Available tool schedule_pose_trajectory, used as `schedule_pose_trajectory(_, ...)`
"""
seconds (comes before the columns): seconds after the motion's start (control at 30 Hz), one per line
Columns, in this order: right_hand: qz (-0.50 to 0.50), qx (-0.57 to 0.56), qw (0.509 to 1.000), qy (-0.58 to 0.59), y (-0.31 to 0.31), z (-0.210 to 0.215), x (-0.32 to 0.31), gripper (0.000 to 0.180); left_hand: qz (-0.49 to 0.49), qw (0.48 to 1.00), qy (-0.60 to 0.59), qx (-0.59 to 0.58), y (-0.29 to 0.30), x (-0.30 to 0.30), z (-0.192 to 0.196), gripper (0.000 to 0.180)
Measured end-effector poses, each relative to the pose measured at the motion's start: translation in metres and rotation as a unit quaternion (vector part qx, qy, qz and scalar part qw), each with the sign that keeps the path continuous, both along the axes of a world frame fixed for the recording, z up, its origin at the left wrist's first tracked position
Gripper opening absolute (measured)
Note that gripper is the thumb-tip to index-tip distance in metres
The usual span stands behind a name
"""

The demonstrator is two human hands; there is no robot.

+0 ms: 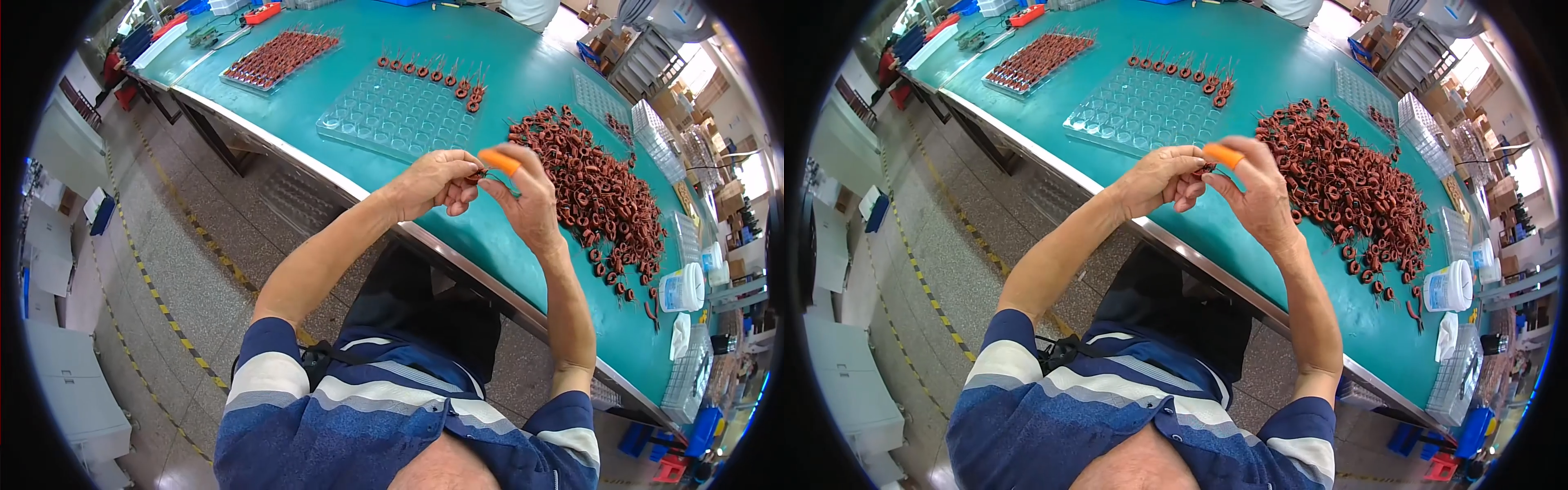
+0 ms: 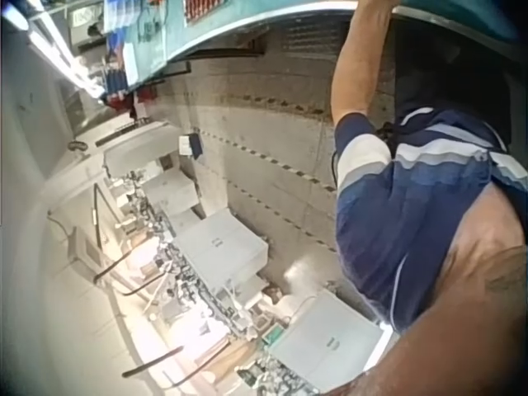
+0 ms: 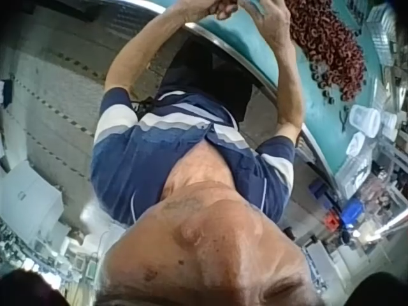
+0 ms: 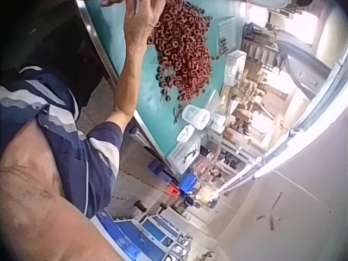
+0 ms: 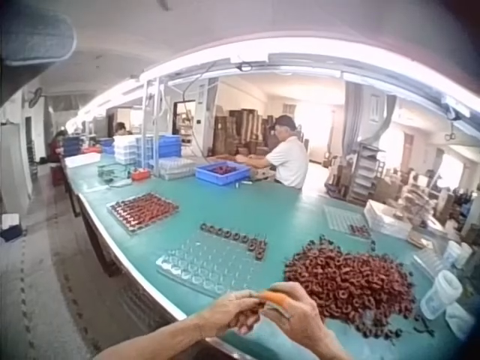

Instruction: The recorder is using a small tool to manipulate and arrange wires on electronic coils at a factory workbench.

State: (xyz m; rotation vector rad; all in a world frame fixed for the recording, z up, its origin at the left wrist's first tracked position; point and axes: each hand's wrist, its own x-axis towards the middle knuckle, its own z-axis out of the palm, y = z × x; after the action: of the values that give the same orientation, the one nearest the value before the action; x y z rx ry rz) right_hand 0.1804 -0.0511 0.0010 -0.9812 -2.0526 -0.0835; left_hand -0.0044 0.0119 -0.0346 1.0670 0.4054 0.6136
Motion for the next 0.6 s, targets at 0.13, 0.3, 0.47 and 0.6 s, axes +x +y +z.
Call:
schedule_pose_trajectory(0.13, -0.029, -0.039, 0.996, 0.076, -0.006, -0.011, -0.004, 0.018, -0.021, 0.999, -0.024, 0.012, -0.013, 0.005, 0.003, 0.025)
schedule_pose_trajectory(0.3, -0.081, -0.169, 0.952, 0.242, -0.010, -0.013, -0.009, 0.018, 0.064, 0.988, -0.018, 0.142, -0.027, 0.011, 0.007, 0.023)
schedule_pose_trajectory(0.47, -0.038, -0.251, 0.909, 0.330, -0.011, -0.012, -0.006, 0.022, 0.097, 0.966, 0.011, 0.241, -0.035, 0.018, 0.007, 0.025)
schedule_pose_trajectory(0.6, 0.005, -0.287, 0.885, 0.366, -0.010, -0.012, -0.003, 0.027, 0.148, 0.941, 0.050, 0.301, -0.043, 0.021, 0.011, 0.026)
